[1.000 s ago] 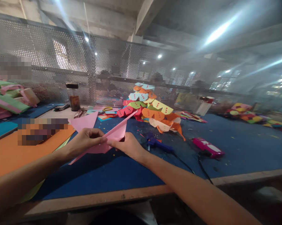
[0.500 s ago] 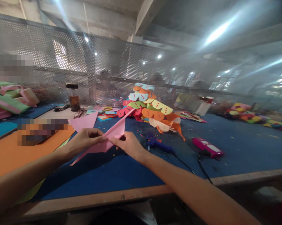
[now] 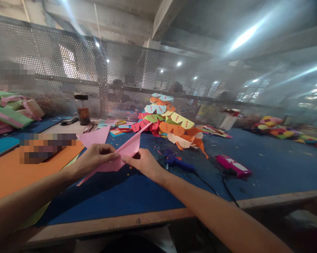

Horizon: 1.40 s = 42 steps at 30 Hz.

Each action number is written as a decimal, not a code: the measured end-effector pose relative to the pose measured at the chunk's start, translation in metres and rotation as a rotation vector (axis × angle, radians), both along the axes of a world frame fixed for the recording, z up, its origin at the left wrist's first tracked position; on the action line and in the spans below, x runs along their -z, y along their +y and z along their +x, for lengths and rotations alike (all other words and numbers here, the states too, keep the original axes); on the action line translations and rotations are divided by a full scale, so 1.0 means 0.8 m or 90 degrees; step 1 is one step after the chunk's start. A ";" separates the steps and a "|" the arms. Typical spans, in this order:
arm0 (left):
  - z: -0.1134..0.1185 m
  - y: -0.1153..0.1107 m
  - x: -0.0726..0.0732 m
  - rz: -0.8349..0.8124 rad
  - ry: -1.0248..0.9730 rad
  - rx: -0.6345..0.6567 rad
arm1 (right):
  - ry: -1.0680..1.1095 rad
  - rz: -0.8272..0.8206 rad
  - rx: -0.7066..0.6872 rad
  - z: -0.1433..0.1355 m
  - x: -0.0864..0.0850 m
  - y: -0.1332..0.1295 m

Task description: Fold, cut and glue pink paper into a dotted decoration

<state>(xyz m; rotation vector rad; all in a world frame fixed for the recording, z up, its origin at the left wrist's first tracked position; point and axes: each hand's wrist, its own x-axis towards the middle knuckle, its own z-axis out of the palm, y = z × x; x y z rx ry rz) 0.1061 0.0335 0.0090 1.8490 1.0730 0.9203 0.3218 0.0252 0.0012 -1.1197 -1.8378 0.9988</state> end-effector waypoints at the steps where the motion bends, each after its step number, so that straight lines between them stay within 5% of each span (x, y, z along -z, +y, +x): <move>1: 0.000 0.000 0.000 0.000 0.000 0.002 | 0.003 -0.002 -0.003 0.000 0.001 0.001; 21: -0.003 0.004 0.005 0.015 -0.041 -0.022 | 0.106 -0.039 -0.051 -0.003 -0.001 -0.001; 42: -0.003 0.006 0.010 -0.007 -0.064 -0.026 | 0.056 -0.050 -0.091 -0.001 0.001 0.000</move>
